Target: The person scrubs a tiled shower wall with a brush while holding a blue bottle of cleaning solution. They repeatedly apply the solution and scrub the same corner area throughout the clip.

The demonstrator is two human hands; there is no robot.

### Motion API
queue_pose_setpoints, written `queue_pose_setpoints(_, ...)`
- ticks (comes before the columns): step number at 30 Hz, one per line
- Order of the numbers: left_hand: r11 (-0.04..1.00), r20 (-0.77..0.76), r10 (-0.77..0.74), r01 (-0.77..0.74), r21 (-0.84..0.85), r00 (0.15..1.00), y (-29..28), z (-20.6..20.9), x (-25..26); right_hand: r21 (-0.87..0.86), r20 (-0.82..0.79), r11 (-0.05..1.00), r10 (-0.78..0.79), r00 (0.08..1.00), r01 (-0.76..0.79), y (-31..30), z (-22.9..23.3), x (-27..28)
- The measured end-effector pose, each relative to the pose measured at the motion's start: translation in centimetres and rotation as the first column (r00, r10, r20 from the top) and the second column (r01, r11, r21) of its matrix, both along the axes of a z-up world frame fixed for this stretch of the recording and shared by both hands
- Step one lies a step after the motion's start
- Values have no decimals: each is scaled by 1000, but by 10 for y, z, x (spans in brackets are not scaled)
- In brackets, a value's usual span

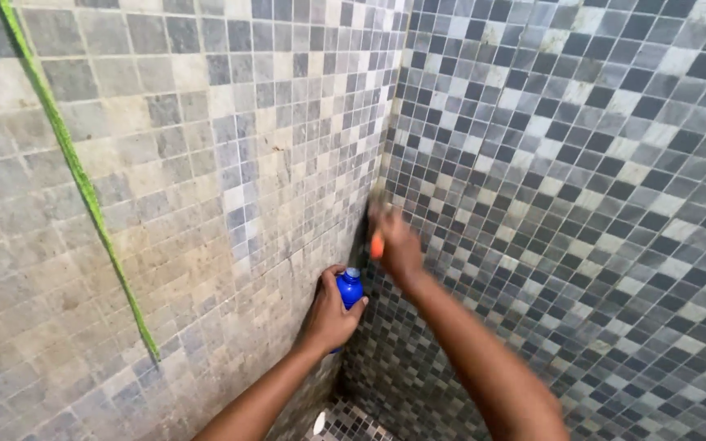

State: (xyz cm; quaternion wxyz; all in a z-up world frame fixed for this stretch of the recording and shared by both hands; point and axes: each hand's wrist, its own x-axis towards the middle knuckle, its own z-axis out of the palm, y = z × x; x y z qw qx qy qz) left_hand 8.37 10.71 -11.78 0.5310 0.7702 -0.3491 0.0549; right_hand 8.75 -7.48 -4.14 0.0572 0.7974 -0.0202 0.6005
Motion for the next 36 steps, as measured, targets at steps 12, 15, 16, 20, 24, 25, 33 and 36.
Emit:
queue_pose_setpoints(12,998,-5,61,-61,10,998,-11,1,3,272,-286,923,346,893,-271,-23,160,-12)
queue_pose_setpoints(15,996,-28,58,-60,-64,998,-22,-12,12,-377,353,926,141,925,2,-42,247,-16)
queue_pose_setpoints(16,994,-22,82,-83,-75,996,-26,-14,13,-332,315,941,170,934,-59,-39,256,-27)
queue_pose_setpoints(20,979,-17,203,-203,-13,979,-33,28,-7,231,-71,903,387,919,-362,-62,164,-16)
queue_pose_setpoints(24,965,16,247,-244,-100,969,-46,64,-10,-66,-294,995,48,954,-70,-86,-18,-28)
queue_pose_setpoints(25,956,125,263,-241,-165,957,-49,72,-5,-23,-461,996,63,885,-83,-93,-63,-34)
queue_pose_setpoints(33,975,472,221,-201,-92,854,-45,177,30,-176,-659,980,-47,751,-93,-87,-28,-68)
queue_pose_setpoints(36,968,640,222,-243,-56,736,-50,180,50,-308,-196,950,-110,974,45,-97,64,-42)
